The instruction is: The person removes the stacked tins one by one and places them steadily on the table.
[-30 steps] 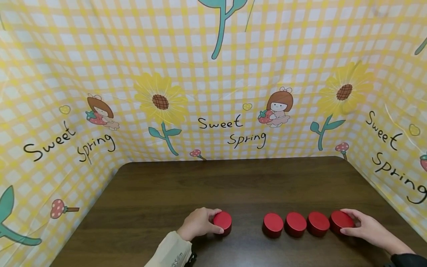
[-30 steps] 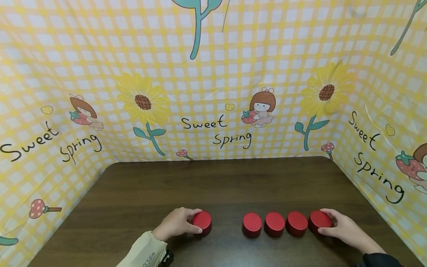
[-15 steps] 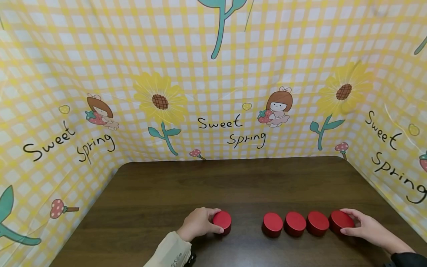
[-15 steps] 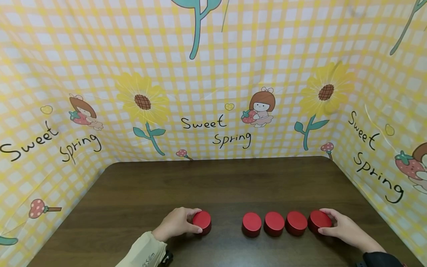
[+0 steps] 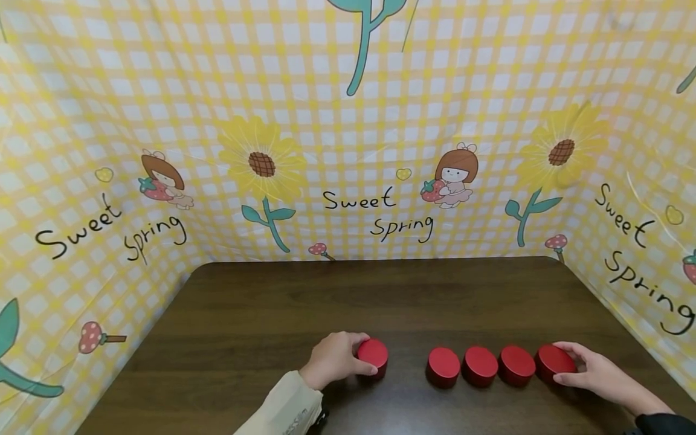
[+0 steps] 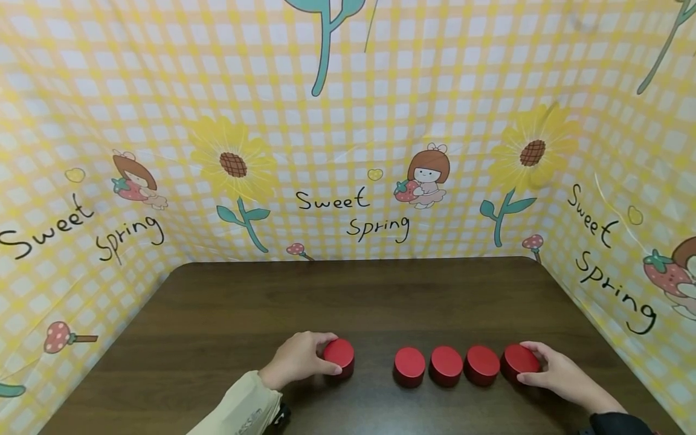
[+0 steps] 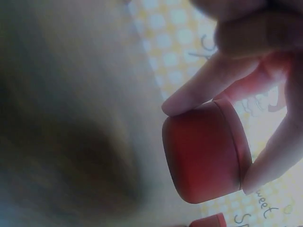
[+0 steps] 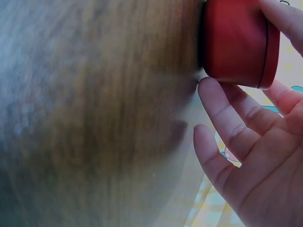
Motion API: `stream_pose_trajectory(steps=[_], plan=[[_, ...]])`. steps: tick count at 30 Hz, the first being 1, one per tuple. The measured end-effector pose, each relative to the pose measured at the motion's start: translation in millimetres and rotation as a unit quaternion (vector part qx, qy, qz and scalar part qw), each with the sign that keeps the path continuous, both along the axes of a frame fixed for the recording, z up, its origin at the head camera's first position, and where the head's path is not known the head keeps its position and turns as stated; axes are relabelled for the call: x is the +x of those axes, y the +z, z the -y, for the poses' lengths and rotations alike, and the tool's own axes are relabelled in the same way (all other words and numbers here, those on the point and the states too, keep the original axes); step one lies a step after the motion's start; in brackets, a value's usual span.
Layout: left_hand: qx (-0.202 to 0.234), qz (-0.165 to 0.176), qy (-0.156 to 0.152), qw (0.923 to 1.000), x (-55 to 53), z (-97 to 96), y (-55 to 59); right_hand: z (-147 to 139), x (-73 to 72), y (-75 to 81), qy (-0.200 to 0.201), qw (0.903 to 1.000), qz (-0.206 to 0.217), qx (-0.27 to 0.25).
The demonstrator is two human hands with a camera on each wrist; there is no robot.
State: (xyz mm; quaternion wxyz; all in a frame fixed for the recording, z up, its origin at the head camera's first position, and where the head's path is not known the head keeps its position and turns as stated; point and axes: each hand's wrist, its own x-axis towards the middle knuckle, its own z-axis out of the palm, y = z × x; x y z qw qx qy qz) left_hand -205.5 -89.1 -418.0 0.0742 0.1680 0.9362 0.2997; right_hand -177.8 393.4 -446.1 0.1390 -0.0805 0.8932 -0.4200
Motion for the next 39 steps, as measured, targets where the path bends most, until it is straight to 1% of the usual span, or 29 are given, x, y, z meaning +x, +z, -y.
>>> stream_pose_trajectory(steps=[7, 12, 18, 26, 35, 39], plan=[[0.003, -0.012, -0.010, 0.9999, -0.9, -16.1, 4.4, -0.1, 0.1, 0.1, 0.001, 0.9999, 0.005, -0.009], [-0.006, -0.018, -0.020, 0.9996, 0.4, -28.1, 3.6, 0.4, 0.9, -1.9, -0.001, 0.9999, 0.004, -0.016], [-0.022, -0.033, -0.030, 0.9988, 1.7, -38.4, 0.9, 1.0, 2.1, -3.2, -0.008, 0.9999, -0.015, -0.002], [-0.026, -0.034, -0.026, 0.9988, 0.5, -44.3, -2.7, 1.5, 2.5, -3.5, -0.007, 0.9999, -0.009, -0.011], [-0.031, -0.022, -0.030, 0.9988, 1.6, -48.3, 0.1, 1.0, 2.9, -4.1, -0.009, 0.9998, -0.017, -0.008], [-0.039, -0.018, -0.033, 0.9985, 1.0, -47.5, -1.7, 0.5, 3.2, -3.6, -0.006, 0.9998, -0.018, -0.011]])
